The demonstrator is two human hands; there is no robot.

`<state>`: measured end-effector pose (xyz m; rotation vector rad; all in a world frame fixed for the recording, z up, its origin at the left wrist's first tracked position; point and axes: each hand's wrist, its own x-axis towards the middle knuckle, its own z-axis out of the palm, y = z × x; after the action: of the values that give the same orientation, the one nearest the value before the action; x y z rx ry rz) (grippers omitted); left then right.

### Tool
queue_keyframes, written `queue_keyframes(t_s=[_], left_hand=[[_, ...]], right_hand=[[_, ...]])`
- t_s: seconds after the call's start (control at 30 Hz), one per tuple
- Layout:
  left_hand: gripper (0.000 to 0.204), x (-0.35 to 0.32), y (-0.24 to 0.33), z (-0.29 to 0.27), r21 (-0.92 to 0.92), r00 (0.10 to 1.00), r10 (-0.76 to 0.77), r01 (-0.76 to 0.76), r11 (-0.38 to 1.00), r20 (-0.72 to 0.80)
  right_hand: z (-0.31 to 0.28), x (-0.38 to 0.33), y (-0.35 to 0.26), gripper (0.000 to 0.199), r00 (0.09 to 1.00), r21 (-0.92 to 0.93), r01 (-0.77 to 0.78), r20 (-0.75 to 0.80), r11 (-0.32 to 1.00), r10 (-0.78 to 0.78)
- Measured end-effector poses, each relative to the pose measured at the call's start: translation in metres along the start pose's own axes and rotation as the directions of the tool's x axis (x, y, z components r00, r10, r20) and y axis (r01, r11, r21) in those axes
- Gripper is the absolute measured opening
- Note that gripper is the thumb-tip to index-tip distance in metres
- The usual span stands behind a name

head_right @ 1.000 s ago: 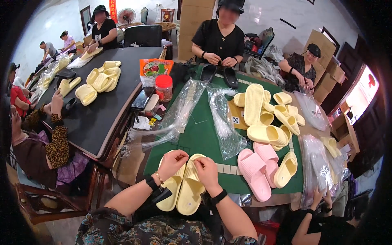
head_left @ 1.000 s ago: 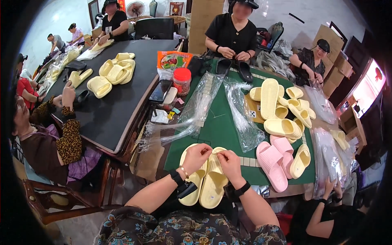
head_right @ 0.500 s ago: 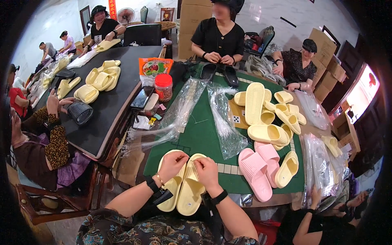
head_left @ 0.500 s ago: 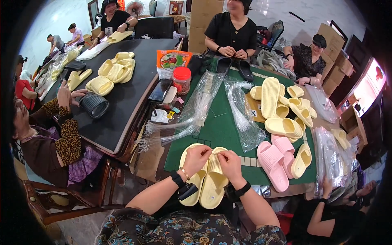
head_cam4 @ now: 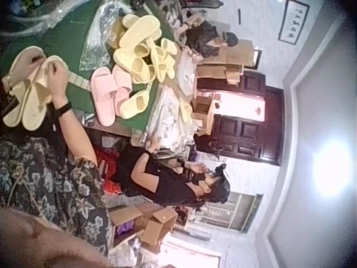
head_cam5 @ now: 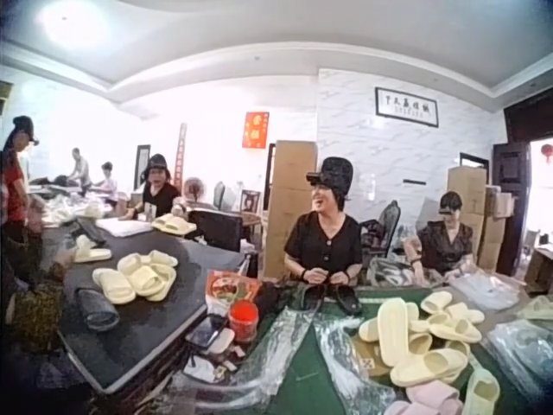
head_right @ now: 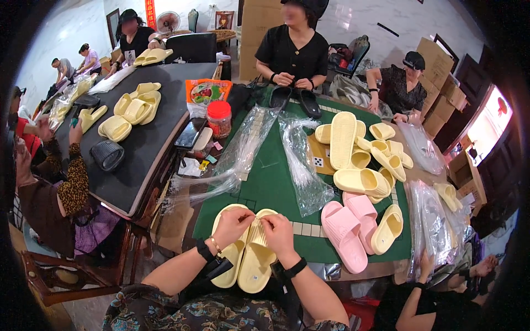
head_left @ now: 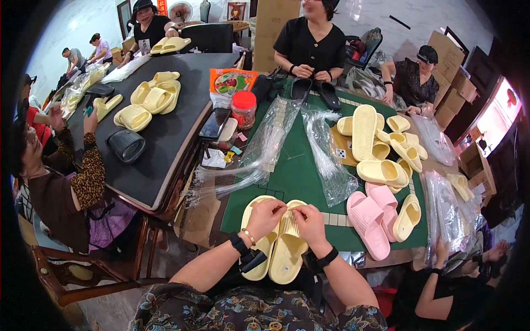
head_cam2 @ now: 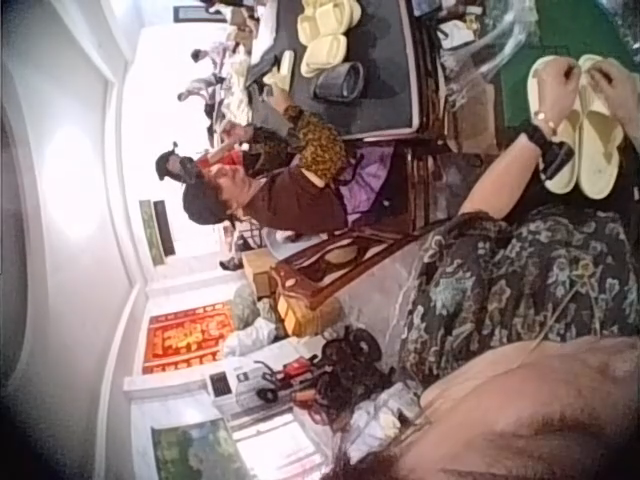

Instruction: Manually assembling and inspecting various types of slides and slippers by attaching components.

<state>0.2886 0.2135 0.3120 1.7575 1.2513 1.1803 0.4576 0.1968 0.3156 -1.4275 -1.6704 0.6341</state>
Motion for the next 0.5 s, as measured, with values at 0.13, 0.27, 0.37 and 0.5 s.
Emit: queue_keyframes(t_s=[0.13,0.27,0.37,0.5], left_hand=[[0.014,-0.0007,-0.0058,0.0005,-0.053,0.996,-0.085,0.087,0.995,0.036],[0.014,-0.0012,-0.0018,-0.0031,-0.1,0.993,-0.112,0.116,0.988,0.042],[0.014,-0.0006,-0.0053,-0.0016,-0.111,0.995,-0.094,0.098,0.989,0.039],[0.013,-0.0007,-0.0031,-0.0021,-0.092,0.997,-0.068,0.071,0.993,0.04]], right_hand=[[0.0002,-0.0006,0.0002,0.013,1.0,0.013,-0.02,0.003,1.0,0.02],[-0.0009,-0.0012,-0.001,0.013,1.0,0.006,-0.003,0.002,1.0,0.003],[-0.0004,-0.0001,0.0005,0.013,1.0,0.002,-0.01,0.006,1.0,0.01],[0.0001,-0.0001,0.0008,0.013,1.0,0.001,0.005,0.004,1.0,-0.005]])
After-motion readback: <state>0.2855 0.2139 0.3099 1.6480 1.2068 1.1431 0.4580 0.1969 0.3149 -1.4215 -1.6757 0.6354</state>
